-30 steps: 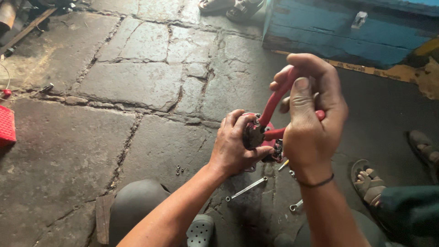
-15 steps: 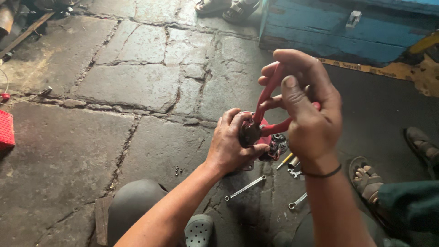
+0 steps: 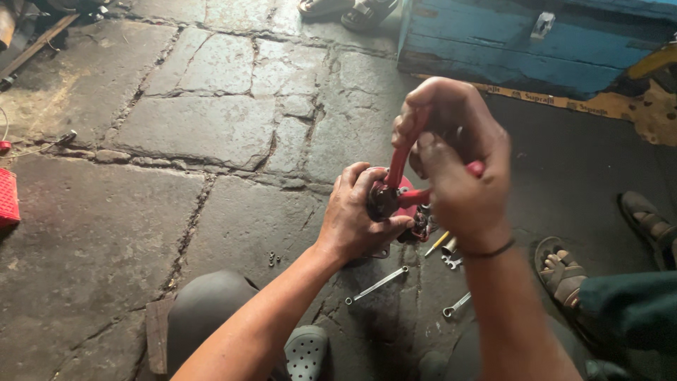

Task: The person sits on the floor and works on a red cylindrical mechanical component. They use a wrench to loosen bolts and then use pliers to remove small metal pins from the assembly. The removed pins are placed on the floor next to the part.

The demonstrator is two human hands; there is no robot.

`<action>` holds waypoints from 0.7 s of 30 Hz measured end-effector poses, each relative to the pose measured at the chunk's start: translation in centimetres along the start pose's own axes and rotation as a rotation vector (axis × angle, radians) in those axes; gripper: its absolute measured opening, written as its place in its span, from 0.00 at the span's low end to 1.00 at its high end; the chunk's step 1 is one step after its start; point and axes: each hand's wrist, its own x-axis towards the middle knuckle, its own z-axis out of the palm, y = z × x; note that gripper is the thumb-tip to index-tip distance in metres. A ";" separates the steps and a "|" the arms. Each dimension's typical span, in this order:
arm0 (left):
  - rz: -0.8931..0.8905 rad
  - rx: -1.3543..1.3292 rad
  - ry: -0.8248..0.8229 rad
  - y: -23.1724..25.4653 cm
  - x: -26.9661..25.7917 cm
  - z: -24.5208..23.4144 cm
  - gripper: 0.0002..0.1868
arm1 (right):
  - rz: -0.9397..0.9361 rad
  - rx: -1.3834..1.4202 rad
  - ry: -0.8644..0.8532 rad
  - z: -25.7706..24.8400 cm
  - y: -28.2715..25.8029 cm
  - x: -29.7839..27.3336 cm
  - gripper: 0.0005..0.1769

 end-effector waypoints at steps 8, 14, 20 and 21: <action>-0.033 -0.006 -0.032 0.4 0.1 -0.5 0.44 | 0.094 0.137 -0.110 -0.5 -1.4 0.8 0.20; -0.017 -0.017 0.007 0.0 0.0 0.1 0.45 | 0.005 -0.272 0.333 3.1 -0.8 -0.4 0.24; -0.015 -0.012 0.019 0.5 0.3 -0.3 0.42 | -0.081 -0.195 0.148 2.3 0.2 -0.1 0.22; -0.014 -0.003 0.004 0.7 0.4 -0.5 0.41 | -0.063 -0.112 0.044 1.6 0.0 0.0 0.24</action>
